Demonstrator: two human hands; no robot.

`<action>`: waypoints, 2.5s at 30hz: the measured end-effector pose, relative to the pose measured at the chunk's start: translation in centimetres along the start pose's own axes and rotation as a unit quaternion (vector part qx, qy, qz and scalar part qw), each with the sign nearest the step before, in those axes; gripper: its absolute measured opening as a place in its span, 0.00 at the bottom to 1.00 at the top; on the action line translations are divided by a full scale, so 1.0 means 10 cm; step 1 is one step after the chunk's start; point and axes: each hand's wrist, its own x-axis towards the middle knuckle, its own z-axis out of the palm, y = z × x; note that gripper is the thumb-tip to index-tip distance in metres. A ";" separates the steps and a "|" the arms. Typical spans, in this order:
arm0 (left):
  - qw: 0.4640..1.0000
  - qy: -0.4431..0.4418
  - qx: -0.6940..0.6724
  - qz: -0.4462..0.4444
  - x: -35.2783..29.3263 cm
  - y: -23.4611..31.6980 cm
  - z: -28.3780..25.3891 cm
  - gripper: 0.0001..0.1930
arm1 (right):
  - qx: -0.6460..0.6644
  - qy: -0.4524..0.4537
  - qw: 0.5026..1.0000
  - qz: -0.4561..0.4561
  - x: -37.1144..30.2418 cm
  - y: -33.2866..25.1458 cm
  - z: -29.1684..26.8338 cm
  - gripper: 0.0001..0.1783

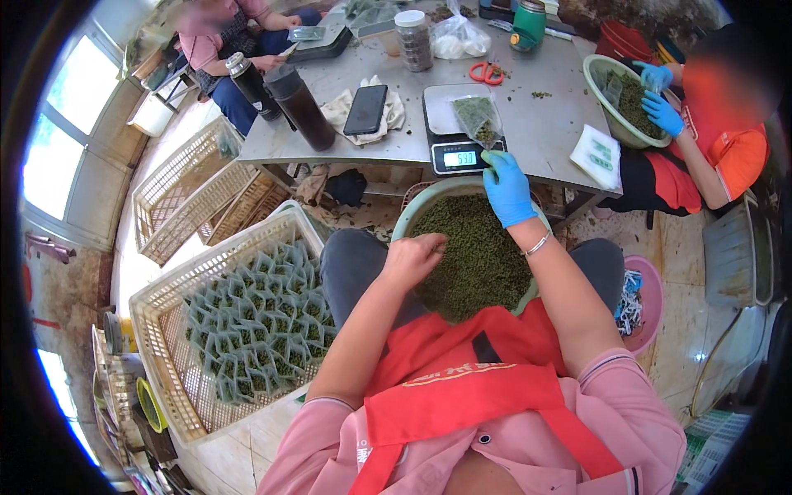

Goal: The person scoops green tea leaves from a large bowl into small transparent bags, weighs each bag on a digital scale, and places the filled bags into a plastic crate. The process is repeated continuously with other workers visible in the background performing similar tasks.

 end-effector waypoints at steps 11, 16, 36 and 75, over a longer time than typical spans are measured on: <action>1.000 -0.005 -0.001 0.006 0.01 0.05 0.00 0.09 | -0.030 -0.052 0.983 0.173 0.30 -0.04 -0.07 0.16; 0.962 0.076 -0.242 -0.102 0.04 0.15 0.16 0.18 | 0.288 -0.070 0.926 0.235 -0.53 -0.26 -0.18 0.08; 0.783 -0.100 -0.574 -0.216 0.04 0.12 0.20 0.04 | 0.411 -0.150 0.840 0.320 -0.94 -0.57 -0.17 0.07; 0.972 0.127 -0.103 -0.170 0.76 -0.43 -0.27 0.09 | -0.189 -0.107 0.976 0.014 0.59 -0.13 0.07 0.17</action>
